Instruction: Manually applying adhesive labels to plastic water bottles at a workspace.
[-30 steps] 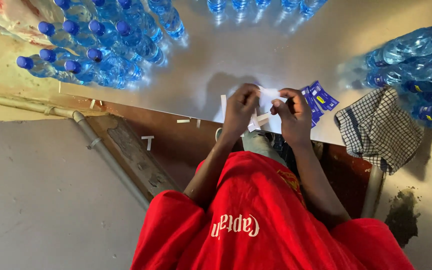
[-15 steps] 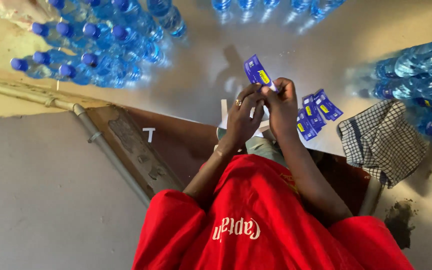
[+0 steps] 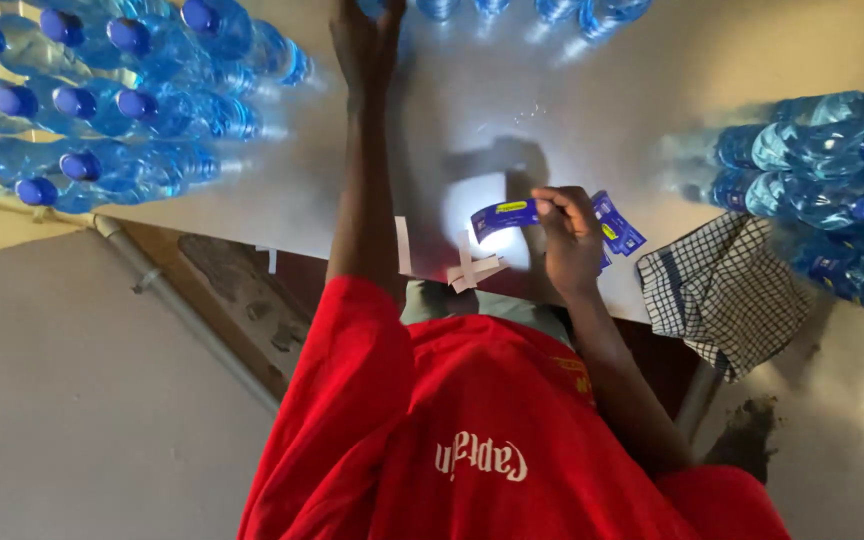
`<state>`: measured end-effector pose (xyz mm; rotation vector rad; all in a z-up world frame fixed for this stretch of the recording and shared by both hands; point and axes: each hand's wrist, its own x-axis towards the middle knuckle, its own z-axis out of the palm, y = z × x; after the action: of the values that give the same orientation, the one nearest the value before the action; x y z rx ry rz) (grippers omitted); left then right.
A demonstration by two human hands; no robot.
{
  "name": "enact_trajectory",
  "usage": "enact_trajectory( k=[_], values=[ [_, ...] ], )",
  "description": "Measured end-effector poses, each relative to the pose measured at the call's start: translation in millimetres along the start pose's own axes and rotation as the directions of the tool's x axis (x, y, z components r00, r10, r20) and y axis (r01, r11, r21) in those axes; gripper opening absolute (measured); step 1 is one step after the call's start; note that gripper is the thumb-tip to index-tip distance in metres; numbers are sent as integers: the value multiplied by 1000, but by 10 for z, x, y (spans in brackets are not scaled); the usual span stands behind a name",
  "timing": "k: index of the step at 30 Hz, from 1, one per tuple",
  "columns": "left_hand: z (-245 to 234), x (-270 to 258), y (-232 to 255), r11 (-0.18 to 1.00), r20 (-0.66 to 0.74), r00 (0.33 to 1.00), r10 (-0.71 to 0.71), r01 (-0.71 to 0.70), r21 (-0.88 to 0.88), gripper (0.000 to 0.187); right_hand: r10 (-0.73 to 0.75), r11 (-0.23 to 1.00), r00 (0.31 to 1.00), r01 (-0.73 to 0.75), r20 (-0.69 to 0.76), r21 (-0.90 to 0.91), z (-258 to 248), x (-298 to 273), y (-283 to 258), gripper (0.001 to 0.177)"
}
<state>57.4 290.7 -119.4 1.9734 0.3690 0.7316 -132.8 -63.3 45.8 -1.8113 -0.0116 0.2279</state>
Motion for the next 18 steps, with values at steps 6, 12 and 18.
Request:
enact_trajectory(
  k=[6, 12, 18],
  values=[
    [-306, -1429, 751, 855, 387, 763, -518, 477, 203, 55, 94, 983, 992, -106, 88, 147, 487, 71, 614, 40],
    [-652, -2013, 1093, 712, 479, 589, -651, 692, 118, 78, 93, 926, 995, -101, 40, 363, 759, -26, 724, 34],
    [-864, -2354, 1423, 651, 451, 571, -686, 758, 31, 60, 108, 938, 992, -83, -58, 336, 822, 35, 815, 36]
  ],
)
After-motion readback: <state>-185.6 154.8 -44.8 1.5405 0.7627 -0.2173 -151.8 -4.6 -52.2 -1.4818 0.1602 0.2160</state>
